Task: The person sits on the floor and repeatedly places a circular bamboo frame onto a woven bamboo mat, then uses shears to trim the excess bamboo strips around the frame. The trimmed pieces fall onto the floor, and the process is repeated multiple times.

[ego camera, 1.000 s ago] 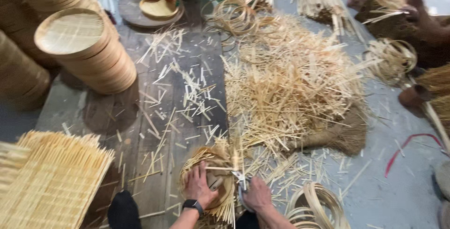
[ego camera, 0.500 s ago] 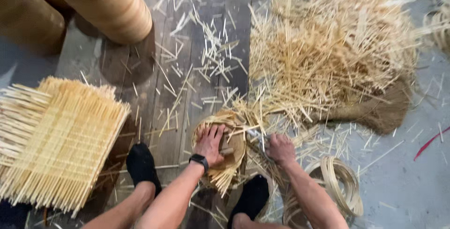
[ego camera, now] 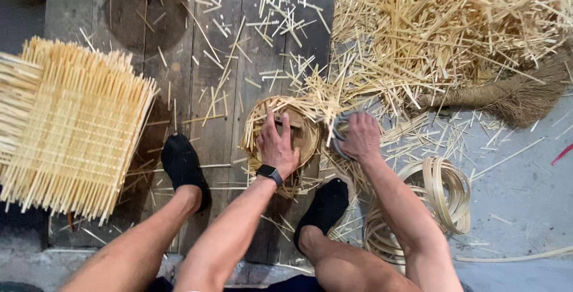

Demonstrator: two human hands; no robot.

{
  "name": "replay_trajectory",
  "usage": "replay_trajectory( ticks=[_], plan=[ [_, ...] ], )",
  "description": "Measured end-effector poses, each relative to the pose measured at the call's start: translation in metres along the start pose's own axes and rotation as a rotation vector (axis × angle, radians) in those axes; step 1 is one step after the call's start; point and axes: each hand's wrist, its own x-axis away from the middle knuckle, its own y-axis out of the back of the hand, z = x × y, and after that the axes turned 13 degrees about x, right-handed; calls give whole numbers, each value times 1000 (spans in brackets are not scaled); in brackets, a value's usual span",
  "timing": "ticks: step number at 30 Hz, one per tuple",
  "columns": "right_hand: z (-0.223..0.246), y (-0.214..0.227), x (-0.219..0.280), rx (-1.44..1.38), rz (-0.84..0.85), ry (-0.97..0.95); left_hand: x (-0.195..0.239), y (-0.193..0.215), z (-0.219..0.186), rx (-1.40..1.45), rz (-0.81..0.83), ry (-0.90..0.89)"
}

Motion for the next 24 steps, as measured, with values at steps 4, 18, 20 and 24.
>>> replay_trajectory(
  ticks=[4, 18, 20, 24],
  plan=[
    [16, 1, -7, 38, -62, 33, 9, -4, 20, -17, 57, -105],
    [0, 0, -2, -10, 125, 25, 0, 11, 44, -133, 215, -459],
    [-14, 8, 1, -88, 387, 5, 5, 7, 36, -31, 13, -319],
    [-14, 15, 1, 33, 66, 52, 11, -17, 6, 133, -228, 104]
  ],
)
